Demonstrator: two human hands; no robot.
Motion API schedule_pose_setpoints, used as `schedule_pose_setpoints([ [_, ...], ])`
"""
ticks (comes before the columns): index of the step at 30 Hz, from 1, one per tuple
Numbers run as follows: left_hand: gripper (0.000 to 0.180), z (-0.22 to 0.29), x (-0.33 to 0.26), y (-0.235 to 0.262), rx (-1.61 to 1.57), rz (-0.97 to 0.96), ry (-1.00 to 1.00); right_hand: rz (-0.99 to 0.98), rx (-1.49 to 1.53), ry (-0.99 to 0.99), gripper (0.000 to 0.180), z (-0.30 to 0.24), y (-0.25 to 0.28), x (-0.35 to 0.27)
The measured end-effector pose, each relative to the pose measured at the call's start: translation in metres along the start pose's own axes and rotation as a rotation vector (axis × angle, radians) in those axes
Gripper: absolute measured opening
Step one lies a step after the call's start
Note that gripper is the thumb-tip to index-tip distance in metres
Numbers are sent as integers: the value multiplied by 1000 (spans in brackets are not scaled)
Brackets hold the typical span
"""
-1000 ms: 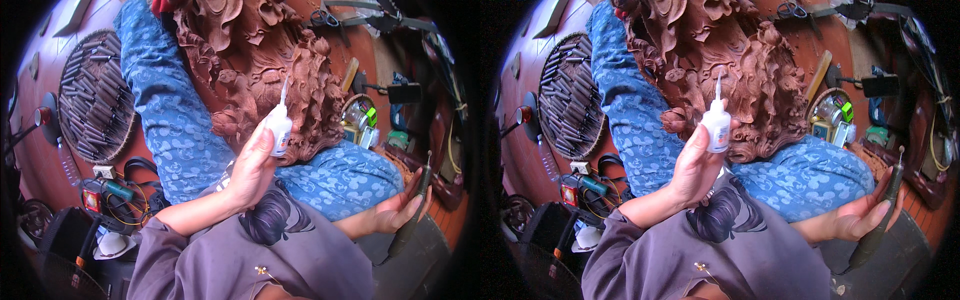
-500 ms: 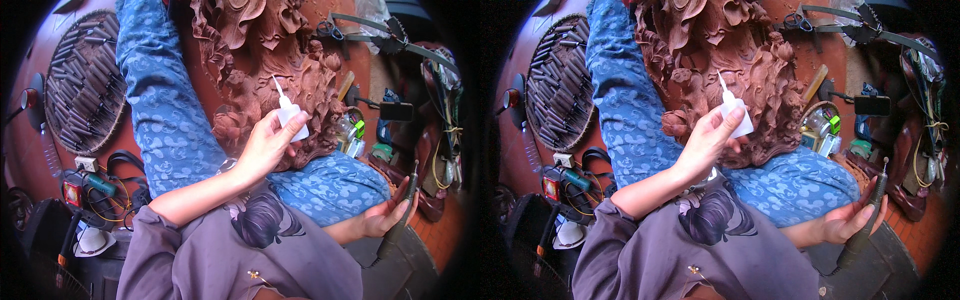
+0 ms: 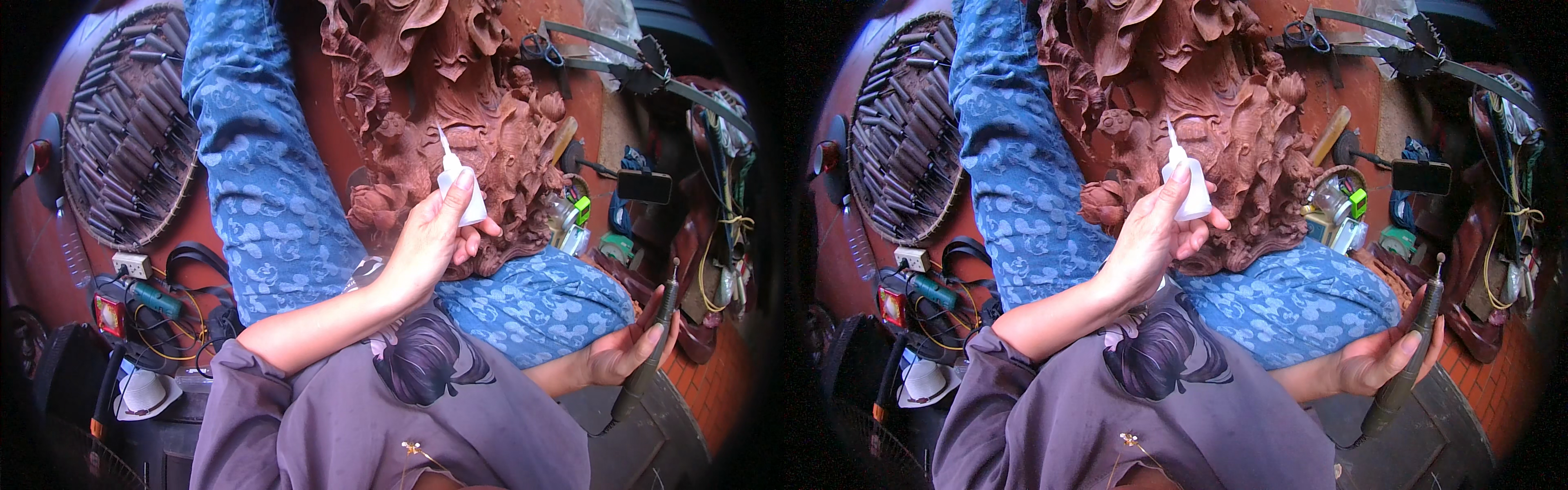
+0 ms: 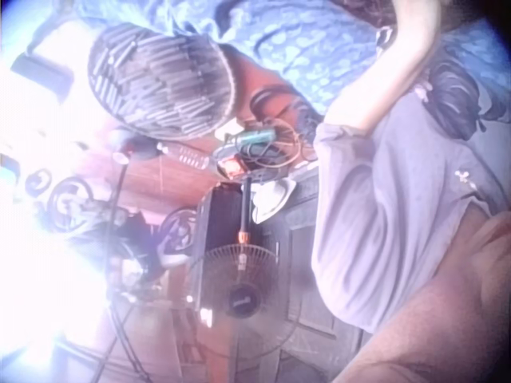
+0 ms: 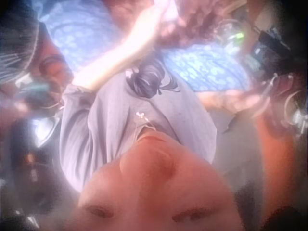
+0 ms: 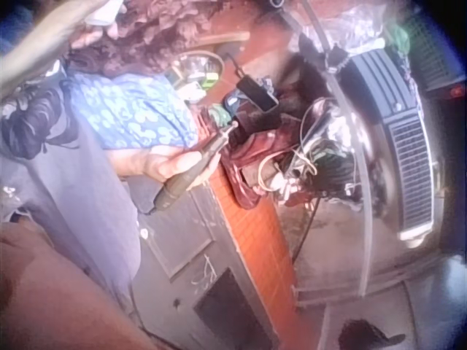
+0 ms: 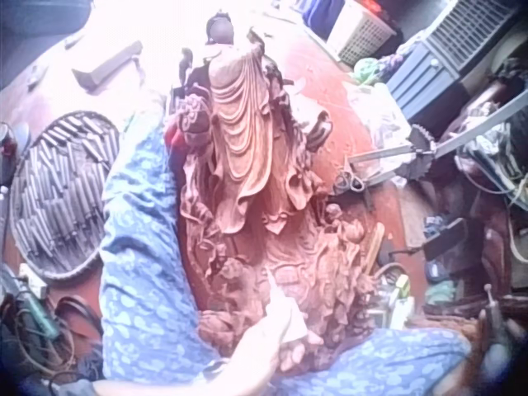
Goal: The person uses a rotary carving tool to refine details on a large wooden sculpture of a figure with flowing robes. They occasionally pause to apply a liquid from a small bottle to the surface and then resume carving.
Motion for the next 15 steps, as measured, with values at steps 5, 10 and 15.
schedule_pose_setpoints([
  [5, 47, -1, -1, -2, -25, -18, 1, -13, 20, 15, 35, -2, 0, 0],
  [10, 47, -1, -4, 0, -36, -26, 23, -15, 31, 20, 35, -1, -1, 0],
  [15, 48, -1, -4, 0, -19, -46, 20, -19, 48, 25, 33, -1, -1, -1],
])
Point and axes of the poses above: each hand's wrist, its own x-axis towards the middle knuckle, its own y-axis out of the back of the hand, z = x × y, the point moved 5 cm from there along x, towards the middle knuckle, and after that the axes turned 5 degrees about y, right-handed, at the moved point
